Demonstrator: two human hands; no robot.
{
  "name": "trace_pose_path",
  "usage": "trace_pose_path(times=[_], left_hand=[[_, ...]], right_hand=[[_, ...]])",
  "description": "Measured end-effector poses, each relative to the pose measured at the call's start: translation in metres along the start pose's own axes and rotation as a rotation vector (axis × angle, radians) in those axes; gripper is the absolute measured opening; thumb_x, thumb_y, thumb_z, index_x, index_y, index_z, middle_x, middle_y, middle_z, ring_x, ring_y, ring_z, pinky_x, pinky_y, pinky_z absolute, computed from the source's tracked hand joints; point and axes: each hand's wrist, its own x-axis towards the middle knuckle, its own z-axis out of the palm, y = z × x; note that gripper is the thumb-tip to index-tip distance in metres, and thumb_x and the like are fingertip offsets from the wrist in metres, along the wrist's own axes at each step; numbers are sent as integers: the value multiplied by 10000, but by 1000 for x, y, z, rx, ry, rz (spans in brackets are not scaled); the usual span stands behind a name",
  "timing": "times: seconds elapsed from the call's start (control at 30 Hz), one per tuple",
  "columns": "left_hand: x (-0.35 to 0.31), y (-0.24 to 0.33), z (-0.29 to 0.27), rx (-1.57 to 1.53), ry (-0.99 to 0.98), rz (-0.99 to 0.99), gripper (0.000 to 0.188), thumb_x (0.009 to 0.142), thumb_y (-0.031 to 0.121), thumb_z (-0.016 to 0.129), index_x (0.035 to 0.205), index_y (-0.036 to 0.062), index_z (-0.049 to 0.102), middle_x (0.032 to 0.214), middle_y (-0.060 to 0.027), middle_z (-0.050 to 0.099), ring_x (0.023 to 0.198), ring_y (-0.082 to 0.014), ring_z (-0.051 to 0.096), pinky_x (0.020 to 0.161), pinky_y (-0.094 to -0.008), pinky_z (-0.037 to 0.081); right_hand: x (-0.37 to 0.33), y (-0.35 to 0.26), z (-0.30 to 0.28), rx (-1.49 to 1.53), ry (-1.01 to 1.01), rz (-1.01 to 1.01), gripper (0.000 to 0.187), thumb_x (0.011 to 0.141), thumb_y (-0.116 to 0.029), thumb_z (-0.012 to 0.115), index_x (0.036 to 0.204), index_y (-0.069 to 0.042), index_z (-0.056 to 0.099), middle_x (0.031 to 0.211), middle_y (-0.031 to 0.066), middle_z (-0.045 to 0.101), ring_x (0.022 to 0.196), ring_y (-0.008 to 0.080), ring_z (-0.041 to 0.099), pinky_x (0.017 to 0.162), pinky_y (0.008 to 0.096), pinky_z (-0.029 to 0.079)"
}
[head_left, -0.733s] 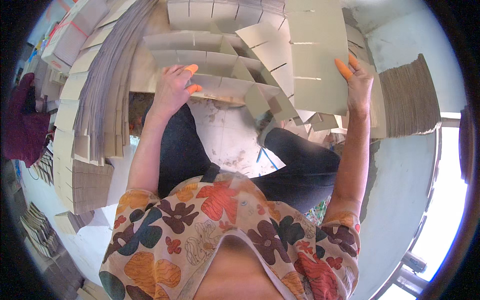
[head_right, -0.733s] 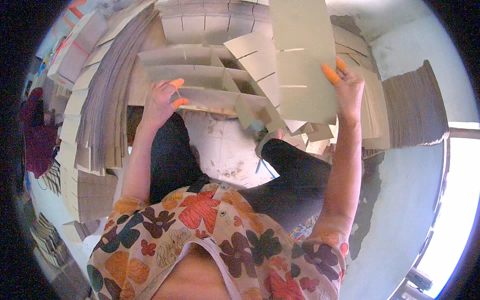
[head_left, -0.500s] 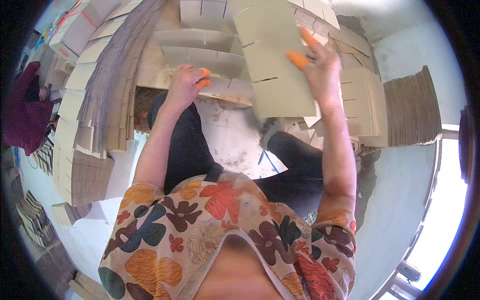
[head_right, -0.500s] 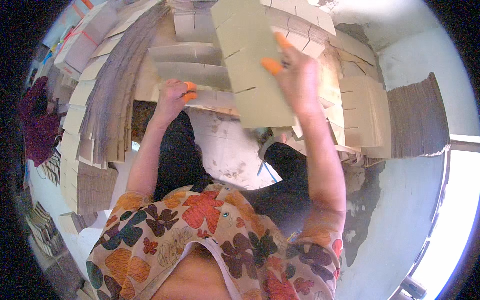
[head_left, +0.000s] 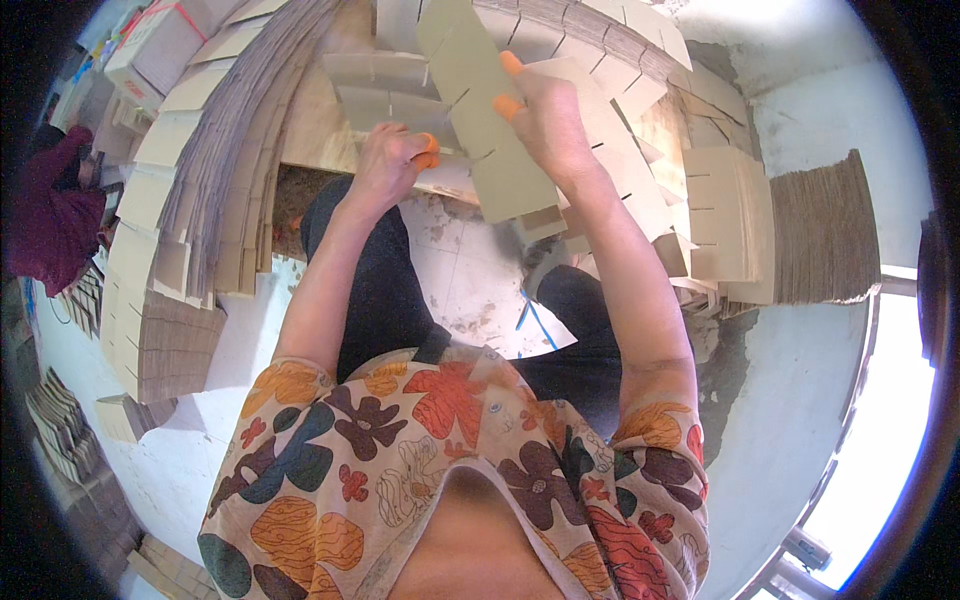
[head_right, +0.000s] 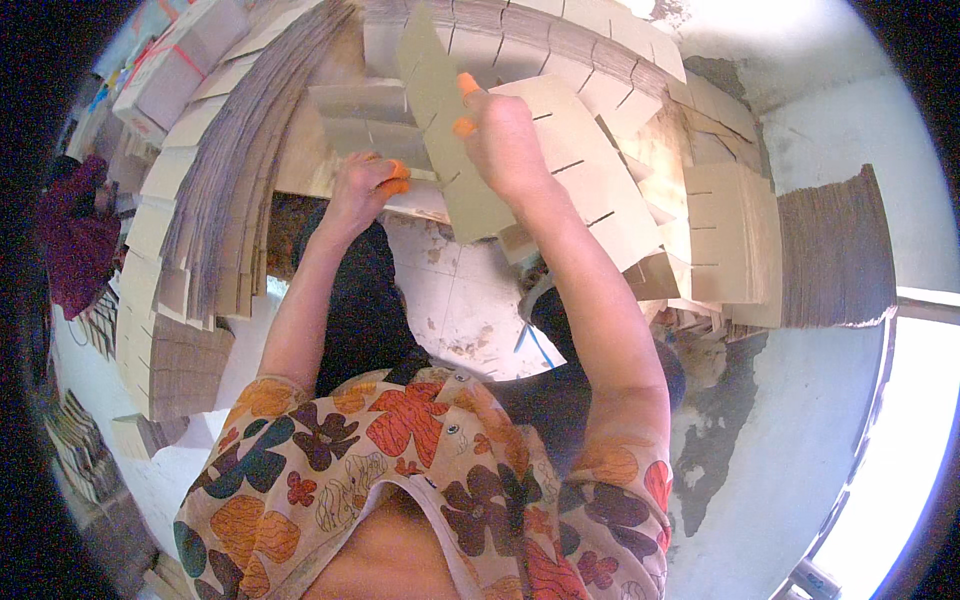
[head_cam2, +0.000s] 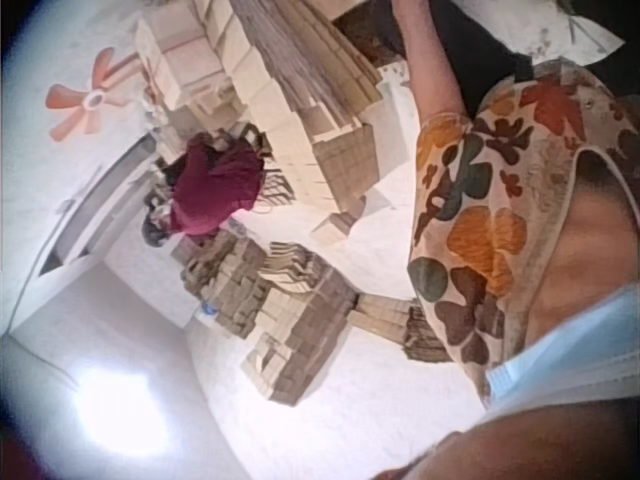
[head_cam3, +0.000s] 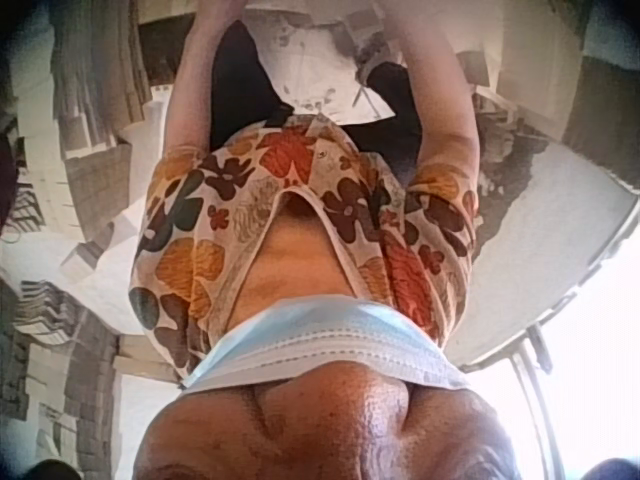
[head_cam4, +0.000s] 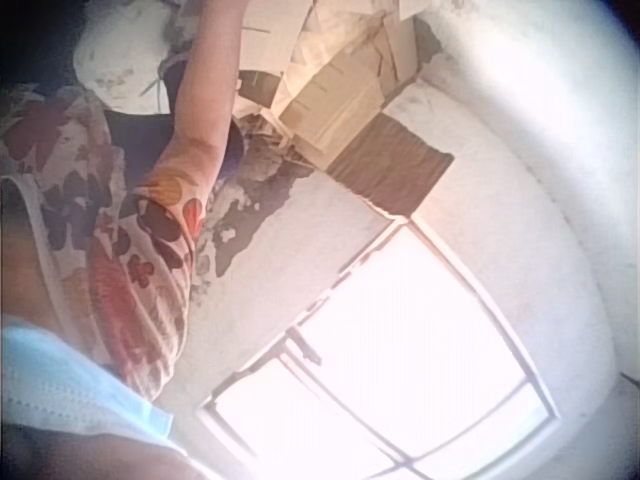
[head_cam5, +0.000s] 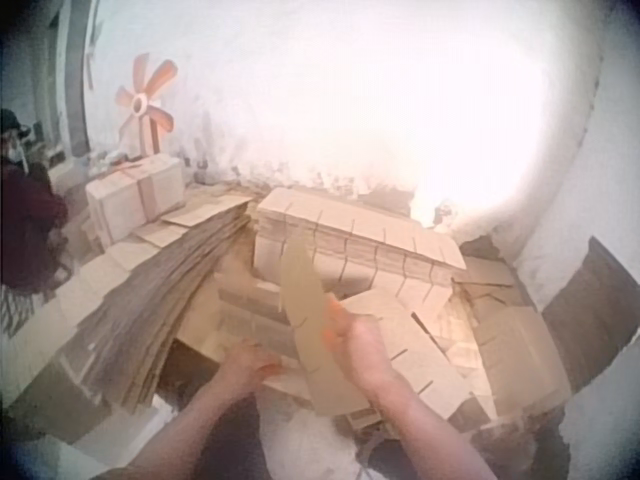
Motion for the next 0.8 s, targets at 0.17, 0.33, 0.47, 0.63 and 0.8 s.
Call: trace_pose_path(times=[0.17, 0.33, 0.47, 0.63, 0.8], left_hand=[[1, -5, 5, -11, 12, 14, 121, 683, 96, 738, 768, 56, 663, 687, -104, 614, 690, -295, 568, 717, -403, 439], [4, -2, 6, -29, 8, 0, 125, 679, 91, 742, 763, 52, 658, 681, -114, 613, 696, -305, 580, 736, -400, 446], [8, 0, 3, -18, -17, -57, 127, 681, 92, 741, 765, 51, 657, 710, -125, 614, 700, -323, 572, 742, -413, 444], [7, 2, 4, 2, -1, -46, 135, 677, 91, 742, 773, 49, 659, 712, -133, 597, 706, -335, 556, 716, -416, 444], [6, -9, 10, 26, -47, -27, 154, 671, 107, 749, 794, 55, 671, 722, -123, 607, 746, -323, 566, 711, -410, 447]], right_hand=[[5, 2, 23, -40, -61, -87, 282, 765, -50, 647, 1019, 55, 586, 790, 264, 619, 778, 408, 631, 670, 452, 511], [10, -22, 29, -224, -354, 158, 295, 834, -109, 641, 1068, 60, 584, 988, 259, 619, 918, 401, 601, 779, 429, 484], [10, -23, 24, -260, -304, 31, 277, 818, -125, 646, 1026, 48, 590, 895, 255, 623, 871, 409, 609, 749, 451, 481], [3, -16, 23, -248, -275, -2, 169, 810, -82, 596, 941, 23, 589, 842, 215, 638, 823, 388, 632, 711, 464, 510], [-10, -3, 51, -391, -409, -17, 144, 842, -147, 586, 910, -24, 616, 906, 192, 646, 847, 355, 642, 721, 459, 524]])
